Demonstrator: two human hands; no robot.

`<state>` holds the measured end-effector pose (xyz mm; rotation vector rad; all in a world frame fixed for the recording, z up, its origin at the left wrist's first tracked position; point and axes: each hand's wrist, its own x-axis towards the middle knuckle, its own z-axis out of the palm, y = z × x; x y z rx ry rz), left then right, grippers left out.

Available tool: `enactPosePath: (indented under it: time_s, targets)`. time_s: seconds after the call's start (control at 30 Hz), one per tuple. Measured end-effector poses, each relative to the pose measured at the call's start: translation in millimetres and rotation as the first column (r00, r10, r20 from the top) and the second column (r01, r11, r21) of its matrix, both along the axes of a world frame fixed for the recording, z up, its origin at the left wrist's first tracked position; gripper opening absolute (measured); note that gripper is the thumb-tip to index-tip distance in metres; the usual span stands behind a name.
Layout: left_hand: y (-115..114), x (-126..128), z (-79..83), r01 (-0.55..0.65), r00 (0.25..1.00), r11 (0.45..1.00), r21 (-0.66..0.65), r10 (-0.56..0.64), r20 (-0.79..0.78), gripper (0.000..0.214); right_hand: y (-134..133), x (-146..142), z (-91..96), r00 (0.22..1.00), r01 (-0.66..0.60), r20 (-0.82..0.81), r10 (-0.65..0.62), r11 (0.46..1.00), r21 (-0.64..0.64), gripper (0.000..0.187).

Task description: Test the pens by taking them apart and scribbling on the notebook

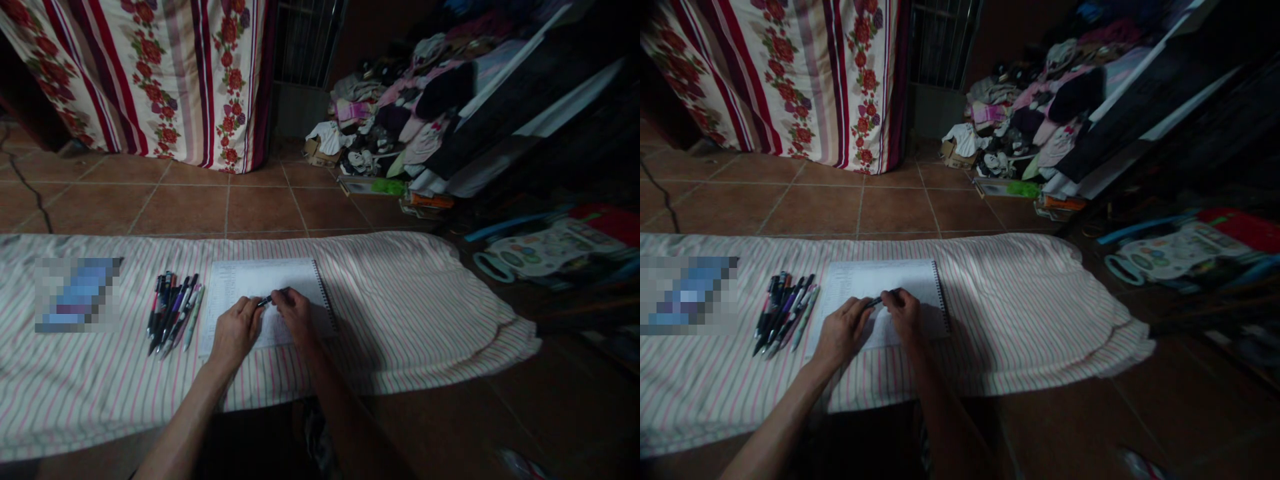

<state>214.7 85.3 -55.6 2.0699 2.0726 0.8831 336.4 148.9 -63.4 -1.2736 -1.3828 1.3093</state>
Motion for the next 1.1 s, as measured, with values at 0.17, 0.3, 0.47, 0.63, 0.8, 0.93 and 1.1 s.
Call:
enactPosePath:
  time_s: [0.17, 0.3, 0.47, 0.63, 0.8, 0.93, 1.1]
  targets:
    - [1, 0, -2.0, 0.027, 0.997, 0.999, -0.017, -0.025, 0.072, 0.028, -1, -1, 0.3, 1.0, 0.03, 0.005, -0.03, 0.999, 0.032, 0.029]
    - [2, -1, 1.2, 0.057, 0.986, 0.996, -0.061, -0.046, 0.163, 0.028, -2, 0, -0.3, 1.0, 0.022, 0.019, -0.023, 0.998, 0.056, 0.03]
    - [3, 0, 5.7, 0.072, 0.974, 0.984, -0.162, -0.034, 0.225, 0.027, -2, 0, -2.6, 1.0, 0.004, 0.008, -0.005, 0.996, 0.093, 0.03]
    - [2, 0, 5.0, 0.026, 0.982, 0.987, -0.157, 0.004, 0.186, 0.029, -4, -3, 6.5, 0.999, -0.011, -0.046, 0.015, 0.997, 0.077, 0.034]
    - [-2, -3, 1.3, -0.02, 1.0, 0.993, -0.117, 0.02, 0.0, 0.032, -1, 0, 10.7, 0.993, -0.022, -0.113, 0.021, 1.0, -0.011, 0.042]
    - [-3, 0, 1.6, -0.027, 0.992, 0.997, -0.077, 0.017, -0.127, 0.033, 6, 7, 5.8, 1.0, 0.013, 0.025, -0.014, 0.999, 0.042, 0.041]
    - [-3, 2, 5.3, 0.005, 0.973, 1.0, -0.006, -0.007, -0.232, 0.034, 11, 13, 4.1, 0.987, 0.026, 0.159, -0.036, 0.998, 0.063, 0.045]
